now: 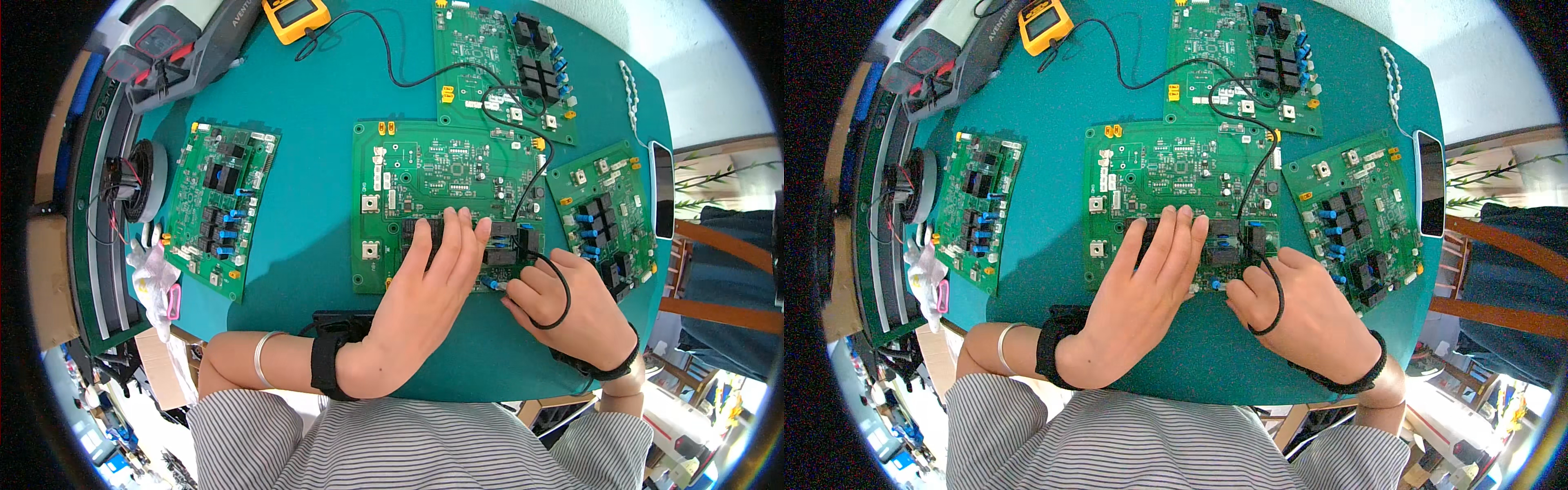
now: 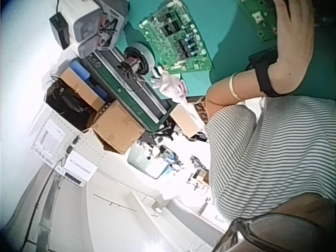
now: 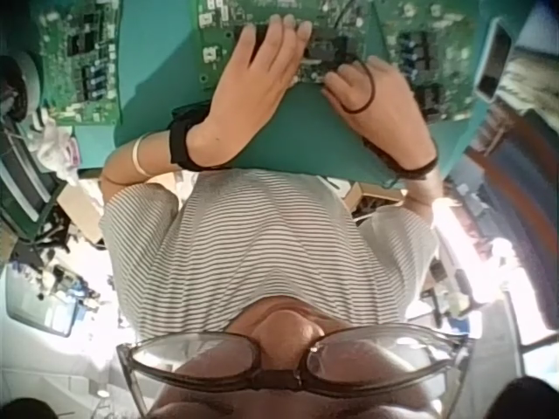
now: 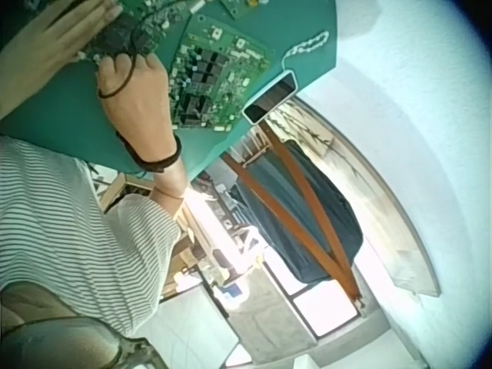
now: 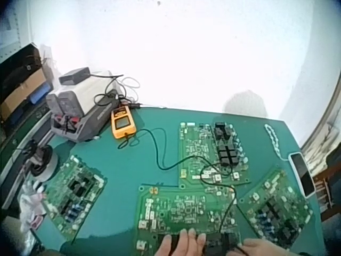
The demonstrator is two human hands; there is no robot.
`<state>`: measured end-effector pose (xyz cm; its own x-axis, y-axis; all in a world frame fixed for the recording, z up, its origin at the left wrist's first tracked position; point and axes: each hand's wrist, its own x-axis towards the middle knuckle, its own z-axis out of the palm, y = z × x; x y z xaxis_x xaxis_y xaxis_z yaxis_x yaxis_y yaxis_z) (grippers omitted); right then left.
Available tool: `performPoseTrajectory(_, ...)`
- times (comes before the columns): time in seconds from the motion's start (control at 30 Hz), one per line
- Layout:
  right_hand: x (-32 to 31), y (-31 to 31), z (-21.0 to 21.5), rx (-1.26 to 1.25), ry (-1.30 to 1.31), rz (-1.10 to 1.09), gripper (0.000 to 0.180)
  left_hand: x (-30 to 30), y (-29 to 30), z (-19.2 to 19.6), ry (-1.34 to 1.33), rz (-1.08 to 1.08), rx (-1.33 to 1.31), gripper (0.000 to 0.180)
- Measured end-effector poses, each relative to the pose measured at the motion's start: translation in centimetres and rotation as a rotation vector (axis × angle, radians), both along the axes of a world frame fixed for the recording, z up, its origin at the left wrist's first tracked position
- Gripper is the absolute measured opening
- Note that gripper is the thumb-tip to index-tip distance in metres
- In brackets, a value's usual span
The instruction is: Inspecting and testing electronic circuit boards using a multimeter and probes.
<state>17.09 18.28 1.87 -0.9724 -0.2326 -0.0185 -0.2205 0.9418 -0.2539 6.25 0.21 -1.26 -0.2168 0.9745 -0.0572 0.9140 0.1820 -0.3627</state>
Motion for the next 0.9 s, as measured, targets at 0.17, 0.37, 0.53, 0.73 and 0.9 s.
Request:
performPoseTrajectory(0.17,0.0,0.3,0.2,-0.015,0.007,0.009,0.014,-0.1,0.0,0.1,-0.012,-0.005,-0.009,0.066)
performPoseTrajectory(0.37,0.0,0.3,0.3,-0.005,0.000,0.015,0.015,0.1,0.0,0.2,-0.032,0.028,-0.021,0.078)
performPoseTrajectory(0.53,0.0,0.3,-0.1,-0.033,0.005,-0.002,0.015,0.1,0.0,0.1,-0.031,0.028,-0.027,0.078)
performPoseTrajectory(0.73,0.3,0.3,-0.7,0.022,0.000,0.023,0.013,0.2,0.1,0.0,-0.026,0.033,-0.024,0.080)
performPoseTrajectory(0.9,0.1,0.3,-0.7,0.035,0.003,0.049,0.011,0.2,0.0,0.0,-0.025,0.038,-0.023,0.082)
